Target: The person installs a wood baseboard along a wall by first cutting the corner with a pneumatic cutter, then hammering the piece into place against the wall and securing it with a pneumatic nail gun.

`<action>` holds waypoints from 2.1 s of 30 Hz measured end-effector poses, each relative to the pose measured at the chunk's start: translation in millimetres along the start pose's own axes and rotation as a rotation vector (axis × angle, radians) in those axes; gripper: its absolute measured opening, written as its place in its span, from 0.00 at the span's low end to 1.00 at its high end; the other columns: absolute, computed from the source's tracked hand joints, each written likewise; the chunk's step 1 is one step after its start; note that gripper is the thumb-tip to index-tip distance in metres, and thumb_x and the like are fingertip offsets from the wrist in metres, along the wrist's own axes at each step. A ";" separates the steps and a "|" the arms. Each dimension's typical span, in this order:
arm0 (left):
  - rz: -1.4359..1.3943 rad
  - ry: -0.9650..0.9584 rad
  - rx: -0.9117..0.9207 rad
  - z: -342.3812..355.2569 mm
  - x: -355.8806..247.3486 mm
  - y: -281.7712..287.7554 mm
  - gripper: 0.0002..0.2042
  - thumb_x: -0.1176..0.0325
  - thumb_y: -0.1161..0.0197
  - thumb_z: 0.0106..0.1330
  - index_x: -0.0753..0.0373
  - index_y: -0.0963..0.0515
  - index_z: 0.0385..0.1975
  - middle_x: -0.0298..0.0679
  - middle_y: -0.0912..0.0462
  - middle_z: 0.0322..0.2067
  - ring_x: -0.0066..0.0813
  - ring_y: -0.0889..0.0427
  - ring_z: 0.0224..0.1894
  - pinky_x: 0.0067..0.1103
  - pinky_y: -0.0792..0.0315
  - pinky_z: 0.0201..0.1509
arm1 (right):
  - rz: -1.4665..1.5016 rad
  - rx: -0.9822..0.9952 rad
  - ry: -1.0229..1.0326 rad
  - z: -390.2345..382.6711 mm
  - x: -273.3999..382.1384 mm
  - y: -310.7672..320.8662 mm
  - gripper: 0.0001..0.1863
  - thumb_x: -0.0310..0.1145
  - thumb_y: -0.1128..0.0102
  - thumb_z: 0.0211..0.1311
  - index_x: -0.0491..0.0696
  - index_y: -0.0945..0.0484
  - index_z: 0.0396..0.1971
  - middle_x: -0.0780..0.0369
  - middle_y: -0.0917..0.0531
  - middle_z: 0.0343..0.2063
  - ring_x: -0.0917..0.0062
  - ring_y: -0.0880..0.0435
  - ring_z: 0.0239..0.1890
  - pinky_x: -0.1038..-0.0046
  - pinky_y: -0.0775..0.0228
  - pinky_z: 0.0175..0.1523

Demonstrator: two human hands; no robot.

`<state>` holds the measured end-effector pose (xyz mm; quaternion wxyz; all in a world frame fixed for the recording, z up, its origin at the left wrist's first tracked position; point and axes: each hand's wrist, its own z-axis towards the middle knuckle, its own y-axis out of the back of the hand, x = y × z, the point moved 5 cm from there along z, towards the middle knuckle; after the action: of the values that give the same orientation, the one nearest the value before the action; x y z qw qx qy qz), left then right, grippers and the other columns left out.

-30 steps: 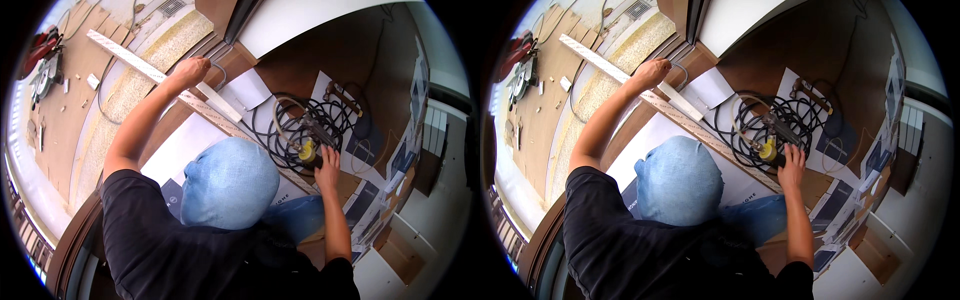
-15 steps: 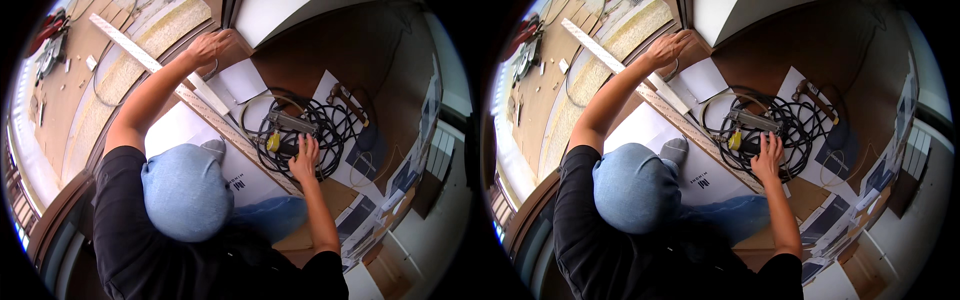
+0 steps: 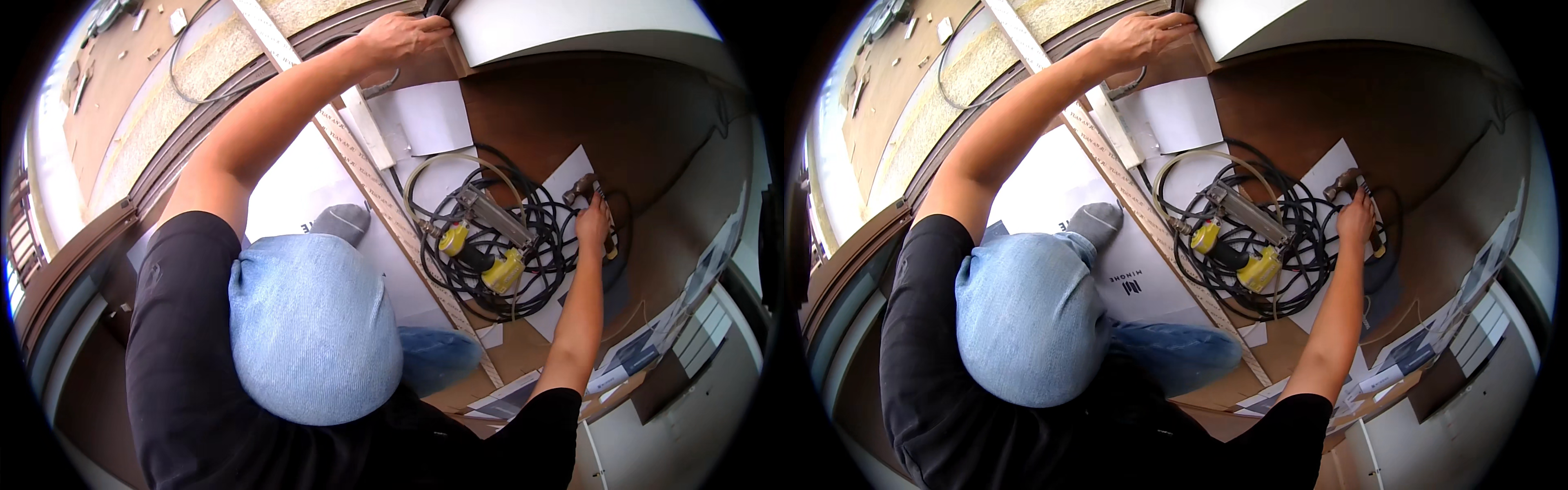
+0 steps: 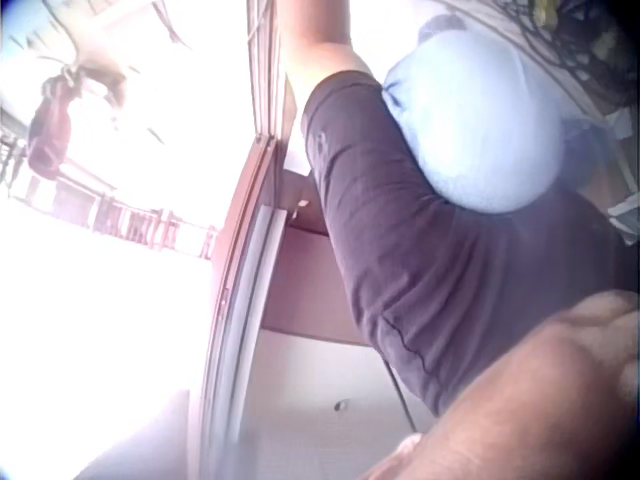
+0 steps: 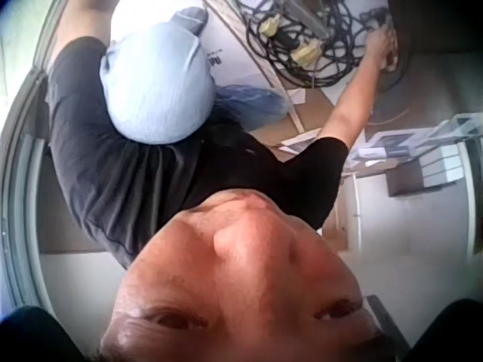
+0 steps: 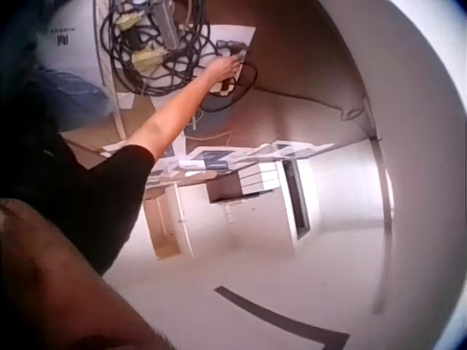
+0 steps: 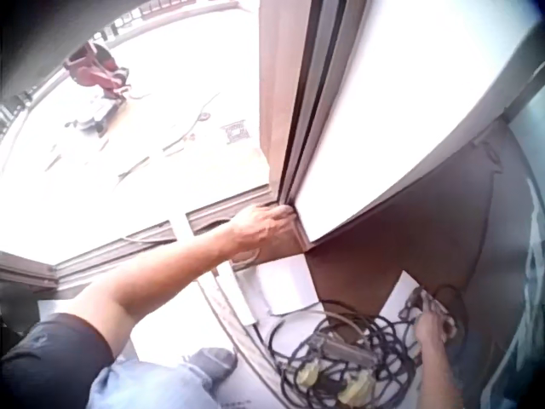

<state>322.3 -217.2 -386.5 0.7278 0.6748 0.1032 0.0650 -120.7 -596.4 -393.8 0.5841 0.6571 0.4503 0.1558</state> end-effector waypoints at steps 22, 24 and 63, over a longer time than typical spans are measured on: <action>-0.180 0.176 0.019 -12.3 -1.5 -2.7 0.31 0.74 0.47 0.68 0.55 0.36 0.74 0.35 0.34 0.72 0.36 0.12 0.46 0.31 0.20 0.51 | 1.696 -0.749 0.585 -56.1 284.5 339.6 0.06 0.27 0.45 0.77 0.41 0.25 0.47 0.57 0.17 0.37 0.70 0.17 0.43 0.55 0.21 0.58; -0.176 0.164 -0.001 -8.4 3.2 -6.4 0.30 0.75 0.48 0.68 0.56 0.35 0.73 0.33 0.34 0.72 0.34 0.12 0.46 0.32 0.20 0.49 | 1.720 -0.847 0.527 -34.9 309.9 349.3 0.06 0.27 0.40 0.75 0.41 0.24 0.45 0.58 0.16 0.37 0.72 0.17 0.42 0.60 0.23 0.59; -0.146 0.108 0.028 -12.3 7.2 -19.3 0.26 0.66 0.54 0.76 0.52 0.36 0.74 0.31 0.29 0.63 0.34 0.11 0.44 0.34 0.20 0.46 | 1.601 -0.851 0.370 6.1 379.4 310.4 0.13 0.33 0.34 0.73 0.39 0.20 0.33 0.61 0.18 0.35 0.75 0.19 0.40 0.71 0.26 0.52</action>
<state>325.5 -205.1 -407.0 0.7145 0.6711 0.1923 0.0466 218.0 -279.3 -235.5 0.4132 0.4669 -0.1471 0.7679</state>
